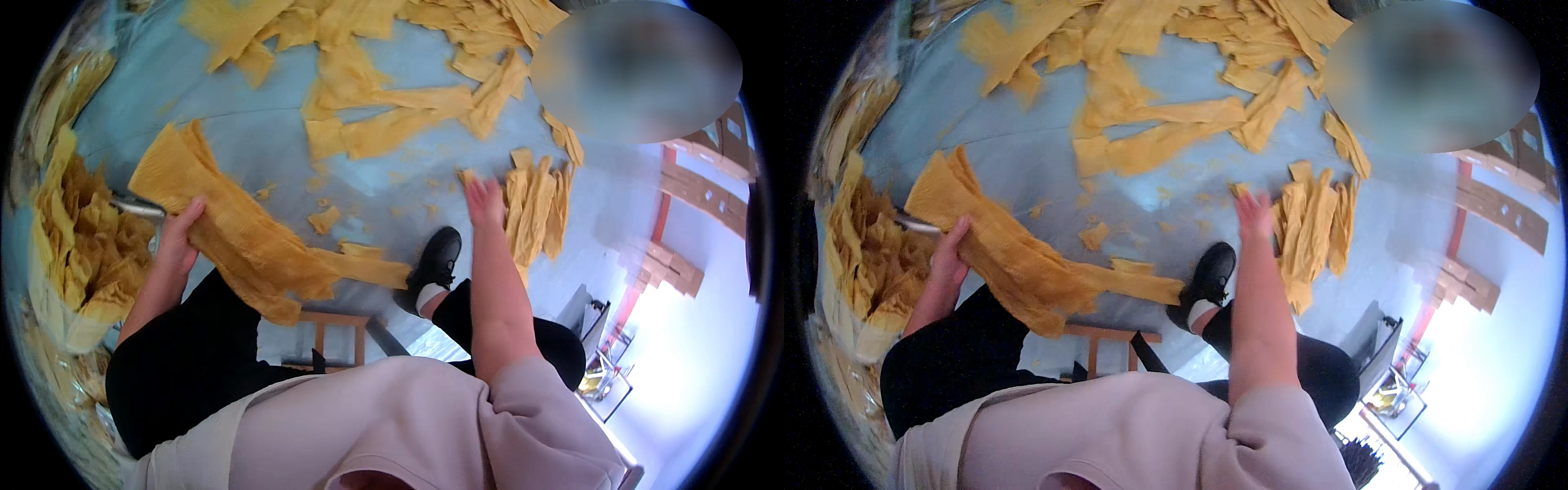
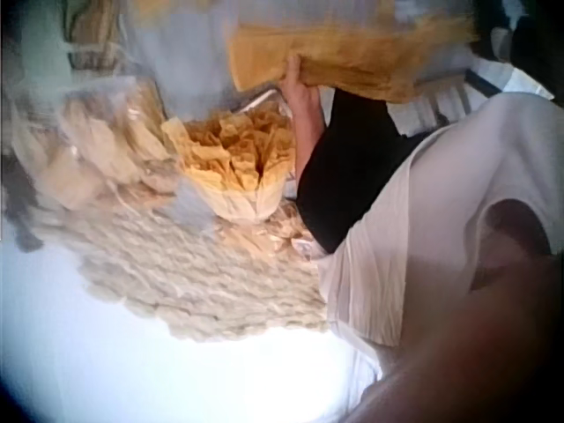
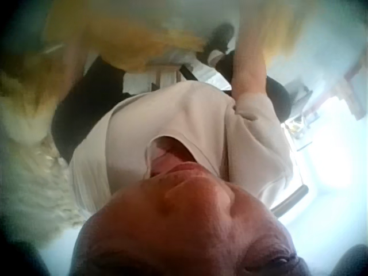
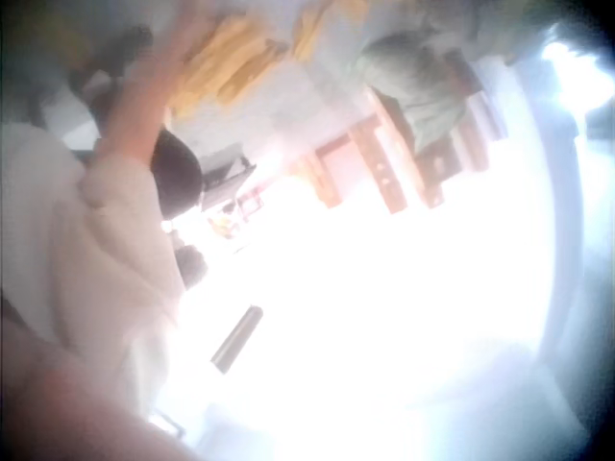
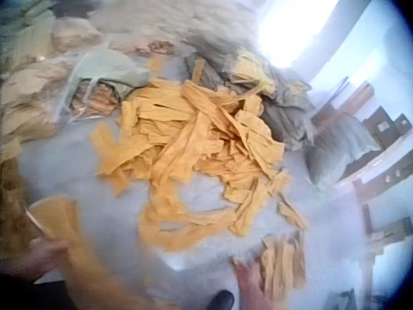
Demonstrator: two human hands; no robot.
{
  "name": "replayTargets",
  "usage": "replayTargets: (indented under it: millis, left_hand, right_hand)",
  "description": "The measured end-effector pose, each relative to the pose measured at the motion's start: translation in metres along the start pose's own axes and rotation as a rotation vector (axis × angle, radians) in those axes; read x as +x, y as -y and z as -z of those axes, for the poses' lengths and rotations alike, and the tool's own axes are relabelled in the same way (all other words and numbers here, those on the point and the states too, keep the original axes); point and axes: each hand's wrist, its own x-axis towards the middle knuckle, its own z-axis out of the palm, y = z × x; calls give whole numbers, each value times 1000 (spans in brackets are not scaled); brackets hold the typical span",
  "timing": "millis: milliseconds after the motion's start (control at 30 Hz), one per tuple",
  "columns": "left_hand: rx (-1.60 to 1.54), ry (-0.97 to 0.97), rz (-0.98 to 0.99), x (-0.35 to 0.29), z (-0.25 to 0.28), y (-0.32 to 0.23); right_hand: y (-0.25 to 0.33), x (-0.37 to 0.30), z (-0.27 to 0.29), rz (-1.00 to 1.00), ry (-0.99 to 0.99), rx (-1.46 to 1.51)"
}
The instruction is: The person gathers yellow dried food strips from a table and places them into a clear plastic bag. They repeatedly add more strips, adjust the contents, and occasionally place the bag on a digital scale to check weight before continuing to fill it.
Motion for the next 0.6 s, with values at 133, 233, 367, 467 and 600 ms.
replayTargets:
  millis: [133, 233, 367, 467, 600]
  left_hand:
    - [-23, 41, 49, 10, -12, 6]
    - [-26, -27, 61, 6, 6, 2]
    - [-42, -32, 91, 8, 17, 4]
    - [-38, 32, 119, 12, 7, 5]
    - [59, 112, 20, -1, 6, -12]
  right_hand:
    - [-14, 62, -104, 58, -22, -684]
    - [-27, 29, -208, 270, -294, -1087]
    - [-25, 17, -249, 153, -385, -875]
    - [-33, 48, -219, 290, -211, -467]
    - [-3, -41, -212, 376, 312, -1]
